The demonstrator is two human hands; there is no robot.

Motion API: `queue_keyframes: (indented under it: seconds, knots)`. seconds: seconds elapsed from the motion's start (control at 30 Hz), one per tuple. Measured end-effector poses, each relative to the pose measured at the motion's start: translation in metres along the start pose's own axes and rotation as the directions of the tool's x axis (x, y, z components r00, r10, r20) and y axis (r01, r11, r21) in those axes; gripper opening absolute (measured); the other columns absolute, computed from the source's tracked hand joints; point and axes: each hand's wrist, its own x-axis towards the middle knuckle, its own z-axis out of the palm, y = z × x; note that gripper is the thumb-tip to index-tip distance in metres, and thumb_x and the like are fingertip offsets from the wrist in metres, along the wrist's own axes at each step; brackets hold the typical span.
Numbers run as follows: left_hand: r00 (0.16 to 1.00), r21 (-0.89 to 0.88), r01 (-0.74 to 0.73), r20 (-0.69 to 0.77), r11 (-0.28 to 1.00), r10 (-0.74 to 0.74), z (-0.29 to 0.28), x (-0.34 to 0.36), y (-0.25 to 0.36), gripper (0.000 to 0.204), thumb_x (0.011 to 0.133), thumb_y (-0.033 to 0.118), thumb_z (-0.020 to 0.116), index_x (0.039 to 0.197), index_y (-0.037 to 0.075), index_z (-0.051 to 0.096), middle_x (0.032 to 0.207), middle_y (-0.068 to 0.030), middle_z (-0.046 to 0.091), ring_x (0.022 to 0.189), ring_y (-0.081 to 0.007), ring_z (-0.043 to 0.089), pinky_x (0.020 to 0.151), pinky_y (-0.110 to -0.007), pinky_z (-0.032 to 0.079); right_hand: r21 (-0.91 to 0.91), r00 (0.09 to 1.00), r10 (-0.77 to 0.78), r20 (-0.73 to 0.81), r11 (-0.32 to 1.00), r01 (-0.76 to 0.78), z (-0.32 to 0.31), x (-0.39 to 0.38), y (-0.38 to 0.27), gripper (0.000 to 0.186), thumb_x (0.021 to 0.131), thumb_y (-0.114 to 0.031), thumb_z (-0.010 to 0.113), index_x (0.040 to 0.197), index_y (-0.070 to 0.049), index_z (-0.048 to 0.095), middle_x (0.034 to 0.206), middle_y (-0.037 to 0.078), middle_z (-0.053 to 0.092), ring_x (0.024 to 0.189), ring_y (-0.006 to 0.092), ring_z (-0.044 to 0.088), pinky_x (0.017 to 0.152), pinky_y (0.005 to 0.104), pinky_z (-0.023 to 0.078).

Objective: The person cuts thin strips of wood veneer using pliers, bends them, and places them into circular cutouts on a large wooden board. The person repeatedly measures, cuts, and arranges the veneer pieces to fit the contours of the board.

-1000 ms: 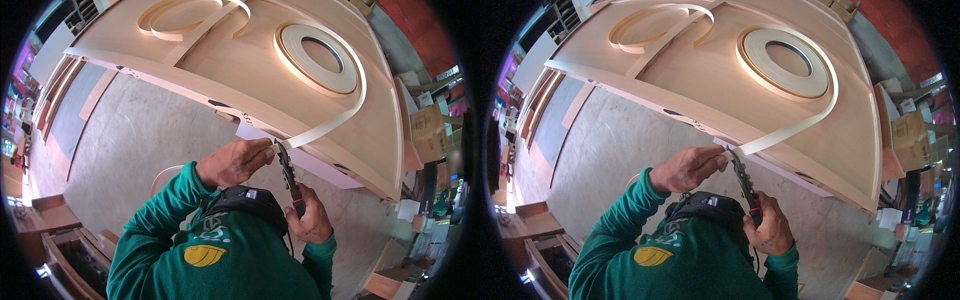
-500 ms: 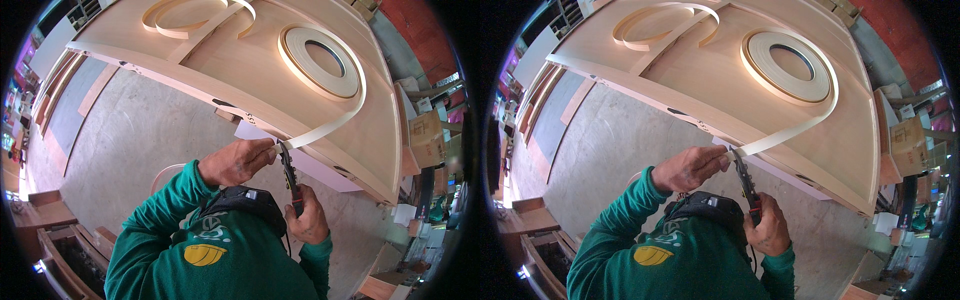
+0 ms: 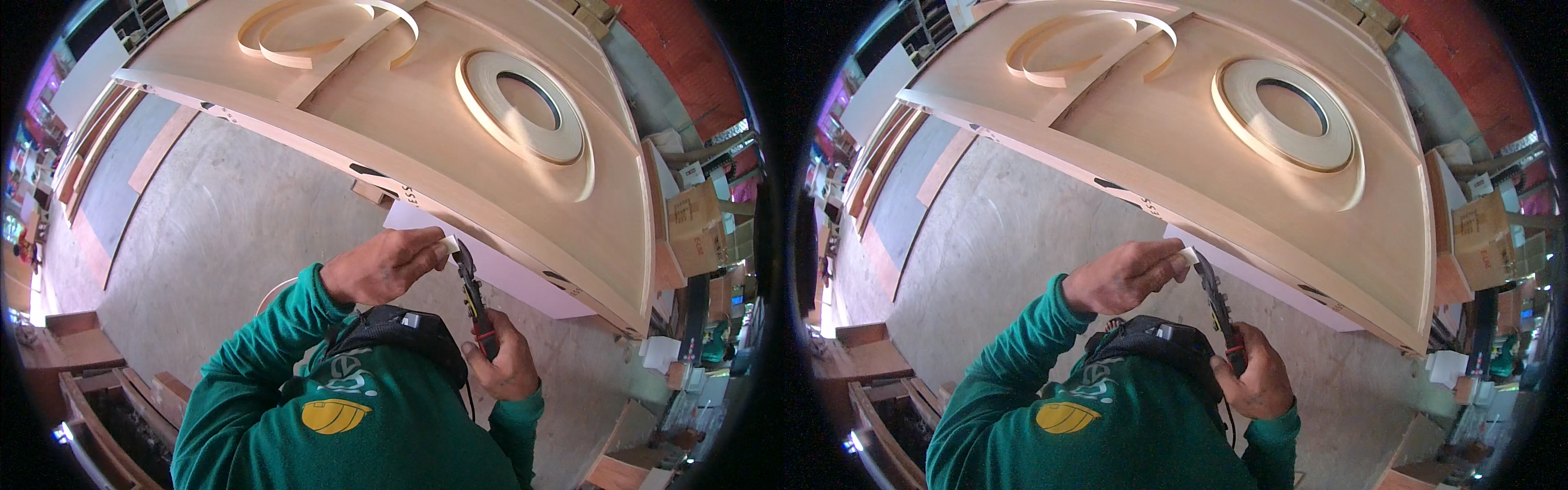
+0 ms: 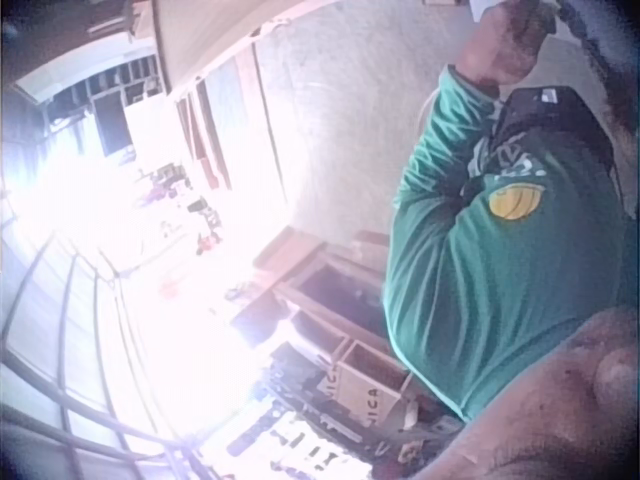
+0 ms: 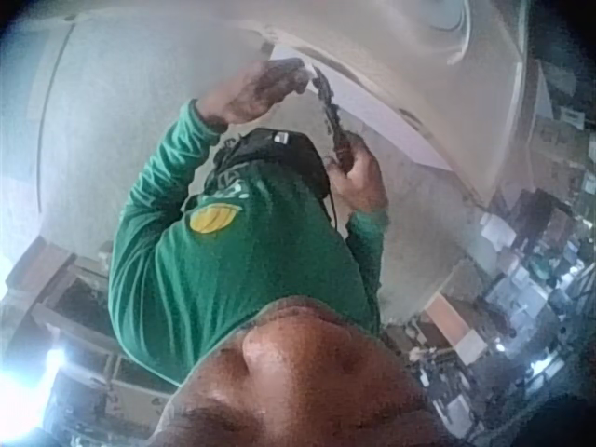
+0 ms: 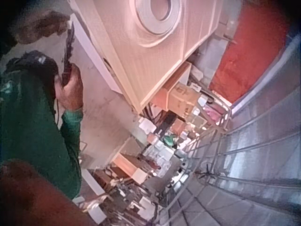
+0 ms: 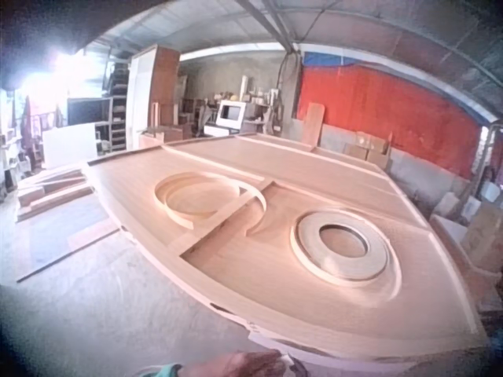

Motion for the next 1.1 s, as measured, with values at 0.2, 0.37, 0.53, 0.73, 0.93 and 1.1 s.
queue_keyframes:
  seconds: [0.2, 0.37, 0.53, 0.73, 0.93, 1.1]
  knots:
    - [0.993, -0.115, 0.080, -0.072, 0.990, -0.089, -0.013, -0.012, 0.001, 0.052, 0.122, 0.046, 0.044, 0.113, 0.000, 0.066, 0.083, -0.0007, 0.053, 0.078, -0.0134, 0.050, 0.073, -0.034, 0.046, 0.041, 0.995, 0.028, 0.093, 0.999, -0.032, -0.017, -0.010, 0.002, 0.081, 0.088, -0.027, 0.083, 0.155, 0.006, 0.053, 0.125, 0.021, 0.069, 0.108, 0.0304, 0.069, 0.098, 0.0463, 0.056]
    - [0.985, -0.145, 0.104, -0.121, 0.984, -0.122, -0.022, -0.019, 0.007, 0.053, 0.121, 0.052, 0.043, 0.108, 0.004, 0.063, 0.081, 0.0039, 0.046, 0.072, -0.0096, 0.043, 0.066, -0.029, 0.040, 0.430, 0.981, -0.109, 0.163, 0.902, 0.029, -0.068, -0.048, 0.016, 0.087, 0.084, -0.024, 0.085, 0.158, 0.006, 0.052, 0.145, 0.020, 0.066, 0.130, 0.0293, 0.066, 0.118, 0.0442, 0.046]
    - [0.964, -0.374, 0.124, -0.175, 0.919, -0.201, -0.029, -0.028, 0.009, 0.052, 0.120, 0.055, 0.042, 0.109, 0.008, 0.061, 0.081, 0.0055, 0.042, 0.068, -0.0060, 0.037, 0.060, -0.027, 0.033, 0.602, 0.961, -0.011, -0.275, 0.777, 0.181, -0.126, -0.070, 0.056, 0.096, 0.087, -0.025, 0.084, 0.167, 0.005, 0.040, 0.161, 0.021, 0.058, 0.146, 0.0333, 0.060, 0.131, 0.0484, 0.035]
    - [0.870, -0.412, -0.015, -0.455, 0.911, -0.191, -0.031, -0.041, 0.006, 0.051, 0.122, 0.051, 0.039, 0.115, 0.006, 0.062, 0.077, 0.0042, 0.049, 0.063, -0.0056, 0.040, 0.056, -0.025, 0.034, 0.633, 0.859, -0.344, -0.378, 0.581, 0.511, -0.211, -0.027, 0.075, 0.070, 0.117, -0.031, 0.047, 0.173, 0.003, 0.025, 0.169, 0.024, 0.049, 0.152, 0.0353, 0.055, 0.128, 0.0482, 0.046]
    - [0.733, -0.354, -0.091, -0.657, 0.931, -0.178, -0.045, -0.054, 0.001, 0.047, 0.121, 0.047, 0.046, 0.123, 0.004, 0.064, 0.088, -0.0010, 0.062, 0.069, -0.0094, 0.057, 0.058, -0.026, 0.048, 0.822, 0.890, -0.301, -0.342, 0.363, 0.438, -0.274, 0.039, 0.103, 0.067, 0.114, -0.026, 0.050, 0.174, -0.002, 0.031, 0.169, 0.017, 0.053, 0.154, 0.0237, 0.053, 0.128, 0.0353, 0.038]
    - [0.671, -0.371, -0.089, -0.709, 0.924, -0.220, -0.055, -0.071, -0.006, 0.047, 0.120, 0.046, 0.051, 0.126, 0.001, 0.065, 0.102, -0.0063, 0.074, 0.076, -0.0133, 0.070, 0.066, -0.027, 0.056, 0.865, 0.930, 0.057, -0.362, 0.393, 0.313, -0.297, 0.093, 0.157, 0.057, 0.109, -0.028, 0.062, 0.160, -0.003, 0.056, 0.161, 0.014, 0.062, 0.146, 0.0187, 0.059, 0.121, 0.0296, 0.042]
